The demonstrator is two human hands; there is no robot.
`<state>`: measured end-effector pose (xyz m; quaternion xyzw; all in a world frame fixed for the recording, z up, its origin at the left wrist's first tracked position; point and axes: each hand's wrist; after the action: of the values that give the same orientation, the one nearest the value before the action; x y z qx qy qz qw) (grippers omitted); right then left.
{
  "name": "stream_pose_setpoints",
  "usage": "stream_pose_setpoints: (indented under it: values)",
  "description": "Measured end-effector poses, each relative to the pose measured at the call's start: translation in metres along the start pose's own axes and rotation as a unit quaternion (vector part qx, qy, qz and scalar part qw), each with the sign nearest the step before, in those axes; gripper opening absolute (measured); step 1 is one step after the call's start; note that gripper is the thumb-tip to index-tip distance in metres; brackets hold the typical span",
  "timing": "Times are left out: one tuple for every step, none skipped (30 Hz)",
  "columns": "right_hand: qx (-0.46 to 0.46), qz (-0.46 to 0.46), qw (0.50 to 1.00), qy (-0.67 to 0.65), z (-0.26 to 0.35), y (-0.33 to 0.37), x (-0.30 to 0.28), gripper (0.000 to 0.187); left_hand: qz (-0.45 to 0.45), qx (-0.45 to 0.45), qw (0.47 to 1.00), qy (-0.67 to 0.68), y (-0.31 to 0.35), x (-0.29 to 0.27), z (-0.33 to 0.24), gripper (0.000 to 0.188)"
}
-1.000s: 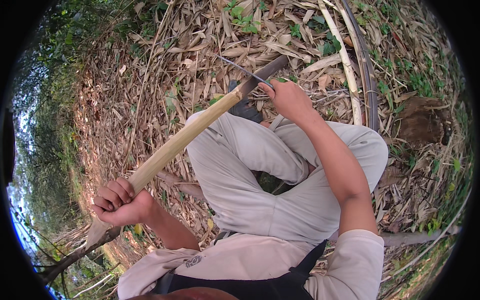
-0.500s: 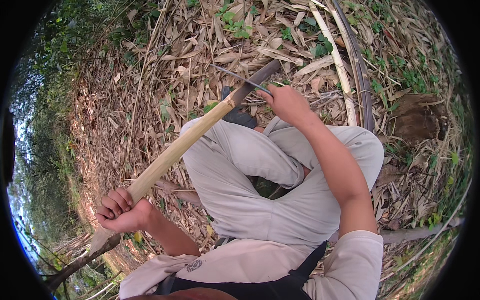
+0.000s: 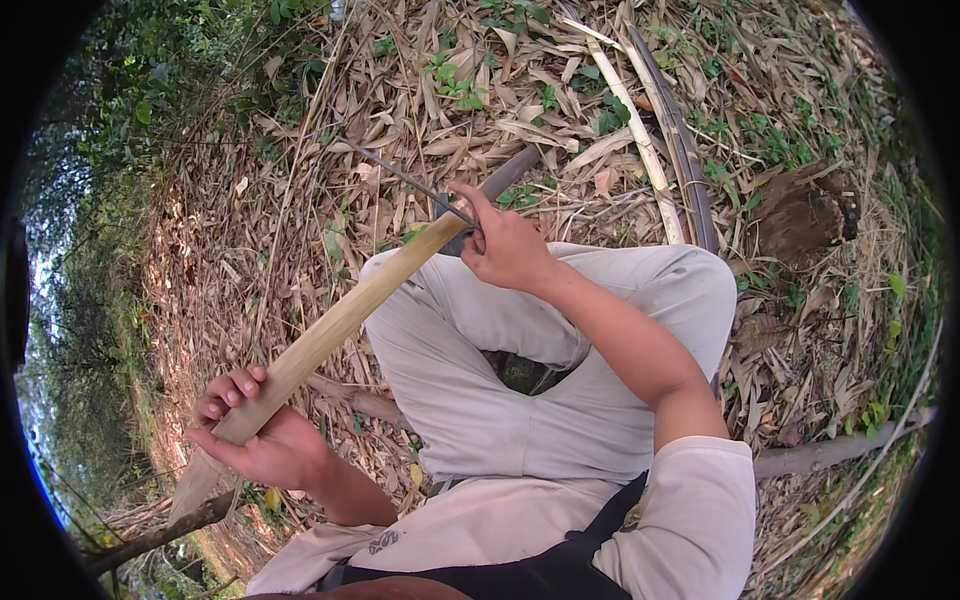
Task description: The person sits cross-legged on the ground and uses a curved blade to sharpen a long bamboo stick. They hold the stick with their left hand and repeatedly scrape the blade along its length to create a pointed tip.
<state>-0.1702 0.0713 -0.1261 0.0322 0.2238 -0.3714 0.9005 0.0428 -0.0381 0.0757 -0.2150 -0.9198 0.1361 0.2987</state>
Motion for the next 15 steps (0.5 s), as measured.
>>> stream_pose_setpoints:
  values:
    - [-0.041, 0.019, 0.998, -0.036, 0.012, 0.005, 0.0, 0.044, 0.005, 0.002, 1.0, 0.011, 0.002, 0.006, -0.003, 0.038]
    - [-0.046, 0.012, 0.999, -0.019, 0.021, 0.011, 0.004, 0.045, 0.047, -0.017, 0.998, 0.037, 0.003, -0.002, -0.008, 0.039]
    - [-0.048, -0.001, 0.999, 0.0, 0.025, 0.016, 0.009, 0.047, -0.009, -0.016, 0.999, 0.033, 0.008, 0.0, -0.008, 0.04]
    - [-0.047, -0.013, 0.999, 0.016, 0.023, 0.02, 0.013, 0.049, -0.064, -0.018, 0.997, 0.028, 0.012, 0.003, -0.008, 0.041]
    - [-0.092, -0.046, 0.993, 0.05, 0.015, 0.021, 0.014, 0.048, -0.119, -0.021, 0.992, 0.022, 0.016, 0.007, -0.009, 0.042]
    - [-0.132, -0.079, 0.985, 0.081, 0.004, 0.021, 0.018, 0.048, -0.182, -0.048, 0.982, 0.004, 0.025, 0.014, -0.012, 0.049]
    - [-0.175, -0.11, 0.972, 0.108, 0.005, 0.019, 0.018, 0.047, -0.181, -0.102, 0.978, 0.017, 0.029, 0.007, -0.019, 0.052]
    - [-0.173, -0.099, 0.97, 0.141, 0.007, 0.023, 0.02, 0.037, -0.179, -0.155, 0.971, 0.03, 0.033, -0.009, -0.027, 0.056]
    - [-0.189, -0.076, 0.964, 0.171, 0.013, 0.026, 0.021, 0.035, -0.176, -0.206, 0.962, 0.04, 0.035, -0.027, -0.036, 0.06]
    - [-0.203, -0.053, 0.957, 0.199, 0.02, 0.029, 0.02, 0.032, -0.183, -0.276, 0.943, 0.041, 0.033, -0.047, -0.048, 0.069]
    - [-0.216, -0.027, 0.949, 0.227, 0.025, 0.033, 0.023, 0.03, -0.193, -0.29, 0.936, 0.042, 0.03, -0.057, -0.061, 0.07]
    - [-0.286, -0.077, 0.923, 0.245, 0.029, 0.037, 0.027, 0.028, -0.203, -0.306, 0.929, 0.043, 0.028, -0.066, -0.071, 0.071]
    - [-0.302, -0.061, 0.92, 0.244, 0.034, 0.043, 0.032, 0.028, -0.217, -0.322, 0.92, 0.045, 0.028, -0.074, -0.081, 0.073]
    - [-0.317, -0.046, 0.916, 0.243, 0.039, 0.048, 0.036, 0.027, -0.22, -0.319, 0.922, -0.008, 0.026, -0.083, -0.09, 0.083]
    - [-0.332, -0.028, 0.912, 0.242, 0.044, 0.052, 0.042, 0.027, -0.209, -0.287, 0.932, -0.075, 0.028, -0.085, -0.095, 0.086]
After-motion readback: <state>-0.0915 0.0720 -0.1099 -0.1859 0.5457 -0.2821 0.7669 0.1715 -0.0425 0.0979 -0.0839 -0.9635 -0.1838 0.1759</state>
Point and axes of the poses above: each hand's wrist, its own y-axis away from the middle knuckle, its own x-axis out of the palm, z = x × y, and after that the axes turned 2 degrees about y, right-handed
